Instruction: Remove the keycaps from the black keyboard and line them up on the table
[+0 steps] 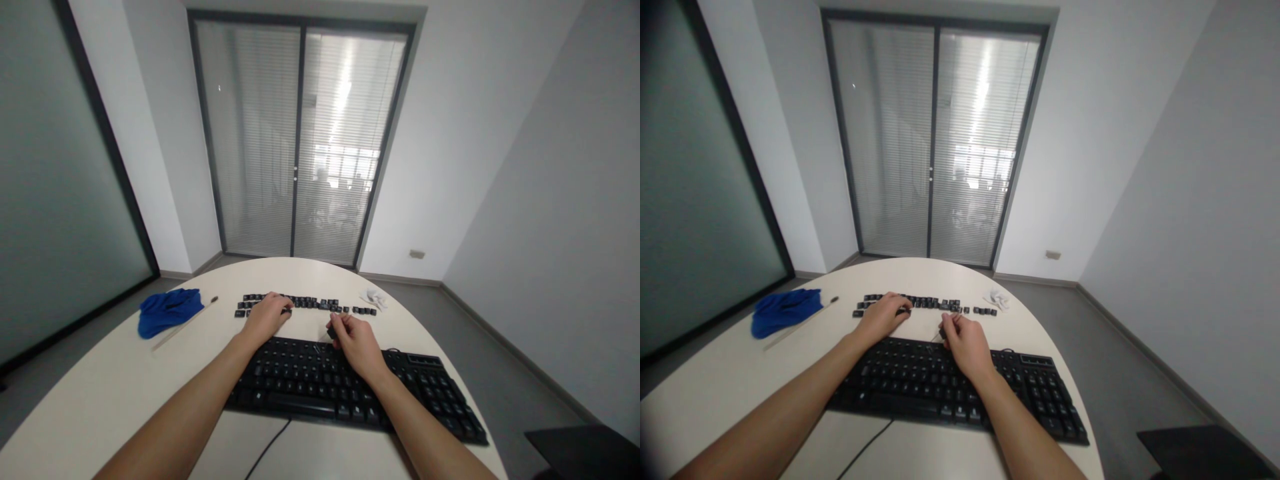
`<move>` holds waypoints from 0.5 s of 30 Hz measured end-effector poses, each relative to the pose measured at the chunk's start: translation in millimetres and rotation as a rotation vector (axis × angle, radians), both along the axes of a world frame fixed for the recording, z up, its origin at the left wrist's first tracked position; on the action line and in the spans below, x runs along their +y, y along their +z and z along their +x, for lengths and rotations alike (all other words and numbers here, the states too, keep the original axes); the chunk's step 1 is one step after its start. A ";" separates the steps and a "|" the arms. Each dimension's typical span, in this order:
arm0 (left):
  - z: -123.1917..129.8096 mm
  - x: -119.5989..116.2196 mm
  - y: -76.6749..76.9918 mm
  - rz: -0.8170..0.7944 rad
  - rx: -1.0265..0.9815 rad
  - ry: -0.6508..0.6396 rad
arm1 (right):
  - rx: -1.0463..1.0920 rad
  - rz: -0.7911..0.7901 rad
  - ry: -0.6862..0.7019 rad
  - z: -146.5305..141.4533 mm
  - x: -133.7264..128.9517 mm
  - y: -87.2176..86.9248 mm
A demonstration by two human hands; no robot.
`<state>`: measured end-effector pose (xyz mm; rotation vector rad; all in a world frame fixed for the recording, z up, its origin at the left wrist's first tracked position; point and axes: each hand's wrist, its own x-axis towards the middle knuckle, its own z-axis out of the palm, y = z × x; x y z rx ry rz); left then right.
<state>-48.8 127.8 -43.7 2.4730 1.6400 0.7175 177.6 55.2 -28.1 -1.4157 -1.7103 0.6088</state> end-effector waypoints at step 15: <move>14.6 -28.2 33.0 -0.078 -0.077 -0.312 | -0.228 0.147 0.185 8.8 -11.2 25.6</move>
